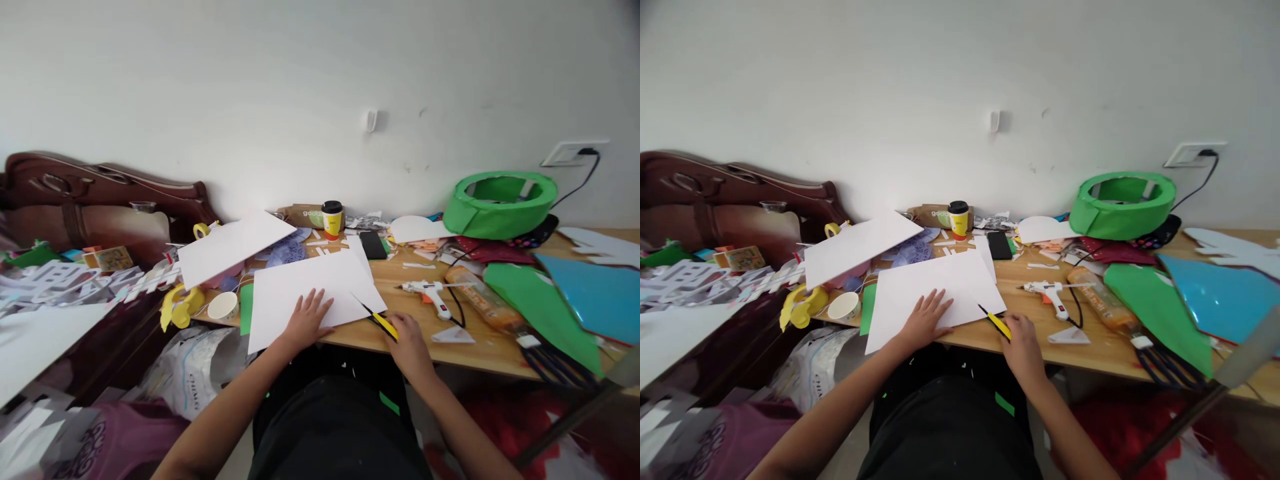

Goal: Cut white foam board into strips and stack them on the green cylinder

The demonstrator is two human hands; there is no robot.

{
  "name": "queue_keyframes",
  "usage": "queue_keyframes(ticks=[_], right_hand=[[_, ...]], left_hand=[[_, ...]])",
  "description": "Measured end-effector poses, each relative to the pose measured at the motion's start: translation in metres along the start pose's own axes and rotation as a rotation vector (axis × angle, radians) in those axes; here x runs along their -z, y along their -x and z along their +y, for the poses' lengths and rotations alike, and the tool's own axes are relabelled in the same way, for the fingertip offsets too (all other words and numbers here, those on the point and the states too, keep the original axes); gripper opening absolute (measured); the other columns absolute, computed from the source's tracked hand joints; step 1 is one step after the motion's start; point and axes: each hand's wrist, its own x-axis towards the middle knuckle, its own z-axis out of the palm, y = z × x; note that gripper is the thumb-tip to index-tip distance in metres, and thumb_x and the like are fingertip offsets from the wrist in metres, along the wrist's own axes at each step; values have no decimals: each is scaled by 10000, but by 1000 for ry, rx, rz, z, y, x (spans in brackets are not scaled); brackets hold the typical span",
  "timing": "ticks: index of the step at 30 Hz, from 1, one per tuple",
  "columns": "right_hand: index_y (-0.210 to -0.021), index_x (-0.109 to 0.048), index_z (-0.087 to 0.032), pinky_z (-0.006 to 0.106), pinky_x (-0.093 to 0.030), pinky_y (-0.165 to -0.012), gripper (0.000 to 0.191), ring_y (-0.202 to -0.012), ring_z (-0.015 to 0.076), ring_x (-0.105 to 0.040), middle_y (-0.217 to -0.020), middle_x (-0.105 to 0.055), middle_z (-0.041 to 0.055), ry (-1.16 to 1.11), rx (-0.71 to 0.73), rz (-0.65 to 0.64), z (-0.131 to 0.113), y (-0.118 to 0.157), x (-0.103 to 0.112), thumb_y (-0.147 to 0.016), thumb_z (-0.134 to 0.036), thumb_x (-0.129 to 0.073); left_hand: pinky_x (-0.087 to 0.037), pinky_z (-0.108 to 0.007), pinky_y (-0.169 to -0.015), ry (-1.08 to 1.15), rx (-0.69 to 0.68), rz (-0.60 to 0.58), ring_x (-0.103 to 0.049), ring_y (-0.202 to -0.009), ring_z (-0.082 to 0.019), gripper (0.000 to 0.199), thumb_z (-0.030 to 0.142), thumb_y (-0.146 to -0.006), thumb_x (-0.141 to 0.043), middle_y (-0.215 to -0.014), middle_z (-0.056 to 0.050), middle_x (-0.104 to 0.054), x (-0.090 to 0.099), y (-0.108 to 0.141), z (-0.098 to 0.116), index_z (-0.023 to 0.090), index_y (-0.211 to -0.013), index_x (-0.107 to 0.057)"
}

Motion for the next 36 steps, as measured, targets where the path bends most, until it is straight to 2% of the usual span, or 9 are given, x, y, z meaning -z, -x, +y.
queue_keyframes(ticks=[4, 8, 15, 20, 24, 27, 29, 32, 36], right_hand=[[-1000, -642, -209, 458, -398, -1079, 210, -1206, 276, -517, -1241, -605, 114, 15, 85, -119, 6, -12, -7, -841, -189, -506], [-1130, -638, -186, 439, -385, -1094, 316, -1268, 261, -503, -1332, -583, 118, 16, 124, -215, 7, -26, -10, -844, -168, -503], [-1095, -669, -193, 341, -431, -978, 337, -1083, 233, -579, -1111, -676, 81, 72, 122, -395, 7, -40, 6, -794, -130, -531], [-997, -690, -192, 320, -456, -856, 231, -965, 240, -621, -994, -702, 78, 113, 54, -329, 7, -45, 21, -798, -226, -577], [-971, -689, -175, 292, -440, -650, 310, -754, 237, -644, -802, -699, 67, 142, -203, -47, 15, -91, 66, -829, -431, -587], [-1010, -694, -156, 280, -404, -598, 370, -725, 235, -642, -793, -703, 75, 194, -279, 17, 16, -150, 104, -823, -464, -609], [-1013, -696, -121, 288, -405, -617, 373, -779, 253, -656, -874, -715, 120, 306, -254, -44, 10, -188, 111, -829, -437, -619], [-1053, -695, -84, 298, -424, -700, 339, -925, 286, -664, -1014, -711, 182, 435, -194, -216, -9, -230, 86, -822, -329, -653], [-1106, -675, -40, 304, -446, -786, 302, -993, 281, -663, -1063, -698, 226, 437, -206, -280, -28, -252, 21, -842, -174, -617]], left_hand=[[-509, -455, -981, -134, -103, -7, -502, -1317, -335, 573, 285, -931, -573, -1425, -160, -539, 12, -5, -1, 192, -1474, -415], [-532, -439, -960, -230, -166, 77, -559, -1267, -317, 450, 65, -928, -459, -1383, -172, -577, 42, -14, -11, 139, -1365, -533], [-518, -386, -993, -76, -4, 334, -606, -1217, -272, 466, 101, -957, -410, -1403, -149, -567, 117, -35, -53, 126, -1417, -481], [-495, -380, -1035, -14, 29, 629, -593, -1237, -255, 472, 142, -992, -382, -1425, -135, -549, 134, -20, -52, 124, -1461, -427], [-388, -451, -1151, -34, -249, 765, -401, -1408, -270, 562, 72, -979, -381, -1522, -161, -421, 128, 25, -17, 110, -1531, -281], [-363, -549, -1147, -79, -434, 623, -328, -1437, -330, 518, 71, -982, -344, -1498, -201, -440, 108, 63, 15, 32, -1498, -317], [-363, -554, -1144, -139, -482, 522, -325, -1434, -345, 471, 99, -985, -364, -1477, -200, -468, 88, 82, 32, 23, -1449, -404], [-390, -525, -1135, -187, -508, 417, -354, -1419, -345, 435, 112, -979, -386, -1449, -180, -509, 54, 100, 46, 30, -1394, -483], [-447, -507, -1094, -233, -540, 308, -438, -1367, -351, 414, 152, -966, -459, -1431, -171, -533, 27, 112, 54, 54, -1361, -534]])
